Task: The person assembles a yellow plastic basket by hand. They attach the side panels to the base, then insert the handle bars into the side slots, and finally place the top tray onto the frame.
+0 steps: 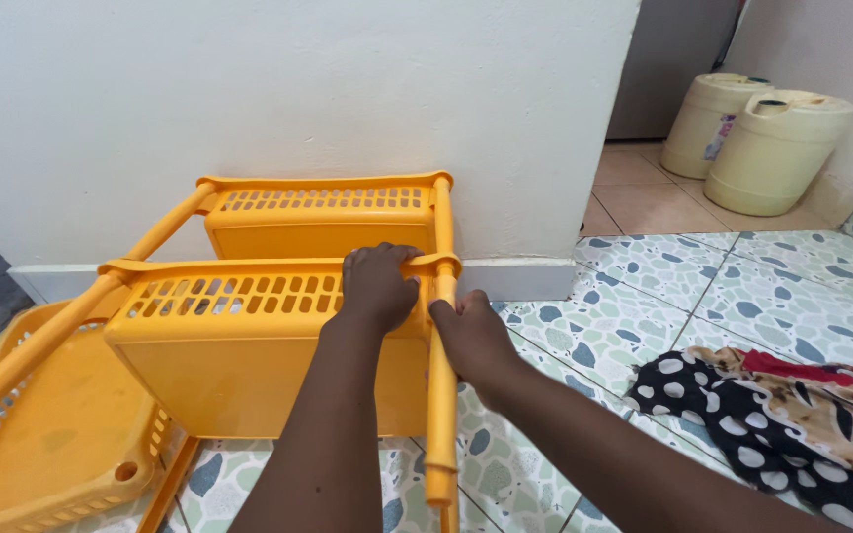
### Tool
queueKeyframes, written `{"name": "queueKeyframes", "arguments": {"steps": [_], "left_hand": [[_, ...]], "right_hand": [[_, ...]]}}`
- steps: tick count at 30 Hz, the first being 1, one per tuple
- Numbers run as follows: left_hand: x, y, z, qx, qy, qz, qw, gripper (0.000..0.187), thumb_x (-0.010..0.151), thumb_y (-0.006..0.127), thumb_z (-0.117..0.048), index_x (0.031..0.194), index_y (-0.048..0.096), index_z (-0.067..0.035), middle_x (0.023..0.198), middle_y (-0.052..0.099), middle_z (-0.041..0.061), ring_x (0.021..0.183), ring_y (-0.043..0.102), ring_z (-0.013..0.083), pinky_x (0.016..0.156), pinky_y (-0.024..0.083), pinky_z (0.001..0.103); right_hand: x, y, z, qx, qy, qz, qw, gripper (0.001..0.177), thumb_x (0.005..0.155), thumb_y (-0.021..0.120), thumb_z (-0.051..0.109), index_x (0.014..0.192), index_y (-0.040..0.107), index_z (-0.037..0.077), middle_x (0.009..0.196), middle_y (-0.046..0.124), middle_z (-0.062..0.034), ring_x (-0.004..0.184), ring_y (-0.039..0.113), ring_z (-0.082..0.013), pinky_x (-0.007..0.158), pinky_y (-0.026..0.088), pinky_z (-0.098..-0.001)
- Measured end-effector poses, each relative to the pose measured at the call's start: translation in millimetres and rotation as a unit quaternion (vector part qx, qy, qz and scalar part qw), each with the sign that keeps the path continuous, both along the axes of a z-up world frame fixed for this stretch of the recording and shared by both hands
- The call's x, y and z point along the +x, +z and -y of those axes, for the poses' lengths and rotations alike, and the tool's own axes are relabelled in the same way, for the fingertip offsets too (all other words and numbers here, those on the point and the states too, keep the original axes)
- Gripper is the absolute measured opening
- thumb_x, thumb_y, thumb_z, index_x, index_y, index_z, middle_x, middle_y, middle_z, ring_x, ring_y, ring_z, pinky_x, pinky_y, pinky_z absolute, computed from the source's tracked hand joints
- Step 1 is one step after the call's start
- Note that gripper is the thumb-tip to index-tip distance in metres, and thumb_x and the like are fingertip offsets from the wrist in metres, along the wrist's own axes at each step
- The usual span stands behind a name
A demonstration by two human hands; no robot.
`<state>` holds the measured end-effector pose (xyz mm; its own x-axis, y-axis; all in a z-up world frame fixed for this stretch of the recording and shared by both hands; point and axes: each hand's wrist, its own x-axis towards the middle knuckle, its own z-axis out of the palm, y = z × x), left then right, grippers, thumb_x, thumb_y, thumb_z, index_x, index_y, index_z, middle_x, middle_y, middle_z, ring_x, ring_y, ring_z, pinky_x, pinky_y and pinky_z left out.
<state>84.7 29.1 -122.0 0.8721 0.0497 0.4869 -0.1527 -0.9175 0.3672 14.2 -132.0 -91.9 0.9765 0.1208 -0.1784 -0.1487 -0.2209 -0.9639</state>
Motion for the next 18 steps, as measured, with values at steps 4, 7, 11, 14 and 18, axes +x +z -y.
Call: {"name": "queueKeyframes", "arguments": {"steps": [4, 7, 11, 14, 18], "left_hand": [[-2, 11, 2, 0.016, 0.013, -0.039, 0.999, 0.040, 0.085, 0.069, -0.025, 0.125, 0.069, -0.024, 0.122, 0.066, 0.004, 0.125, 0.053, 0.0294, 0.117, 0.028, 0.046], [-6, 24, 10, 0.043, 0.033, -0.084, 0.995, 0.045, 0.085, 0.065, -0.023, 0.130, 0.066, -0.028, 0.127, 0.064, 0.005, 0.128, 0.051, 0.0316, 0.117, 0.027, 0.049], [-2, 47, 22, 0.048, 0.047, -0.211, 0.975, 0.050, 0.089, 0.059, -0.027, 0.139, 0.059, -0.031, 0.138, 0.060, 0.005, 0.135, 0.046, 0.0321, 0.120, 0.019, 0.058], [-2, 51, 25, 0.037, 0.038, -0.232, 0.971, 0.051, 0.089, 0.059, -0.034, 0.140, 0.058, -0.025, 0.138, 0.062, 0.006, 0.135, 0.049, 0.0298, 0.122, 0.015, 0.060], [6, 50, 11, -0.062, -0.040, -0.231, 0.970, 0.053, 0.089, 0.055, -0.041, 0.131, 0.067, -0.010, 0.123, 0.073, 0.017, 0.111, 0.074, 0.0353, 0.098, 0.060, 0.047]], "right_hand": [[9, 10, 5, 0.060, 0.031, -0.060, 0.996, 0.040, 0.094, 0.056, 0.031, 0.121, 0.044, 0.004, 0.091, 0.064, -0.0177, 0.061, 0.069, -0.0295, 0.056, 0.061, -0.0428], [12, 11, 3, 0.041, 0.031, -0.041, 0.998, 0.042, 0.095, 0.056, 0.031, 0.123, 0.044, 0.002, 0.091, 0.064, -0.0156, 0.061, 0.070, -0.0271, 0.056, 0.062, -0.0419], [18, 8, 4, 0.058, 0.041, -0.066, 0.995, 0.043, 0.100, 0.052, 0.033, 0.125, 0.042, 0.000, 0.089, 0.063, -0.0161, 0.063, 0.068, -0.0260, 0.058, 0.061, -0.0403], [18, 5, 5, 0.106, 0.065, -0.095, 0.988, 0.046, 0.102, 0.049, 0.039, 0.127, 0.045, 0.001, 0.089, 0.063, -0.0142, 0.065, 0.067, -0.0229, 0.061, 0.062, -0.0376], [12, -9, 9, 0.260, 0.074, -0.205, 0.941, 0.048, 0.102, 0.043, 0.050, 0.130, 0.045, 0.011, 0.091, 0.058, -0.0129, 0.067, 0.060, -0.0226, 0.062, 0.060, -0.0367]]}}
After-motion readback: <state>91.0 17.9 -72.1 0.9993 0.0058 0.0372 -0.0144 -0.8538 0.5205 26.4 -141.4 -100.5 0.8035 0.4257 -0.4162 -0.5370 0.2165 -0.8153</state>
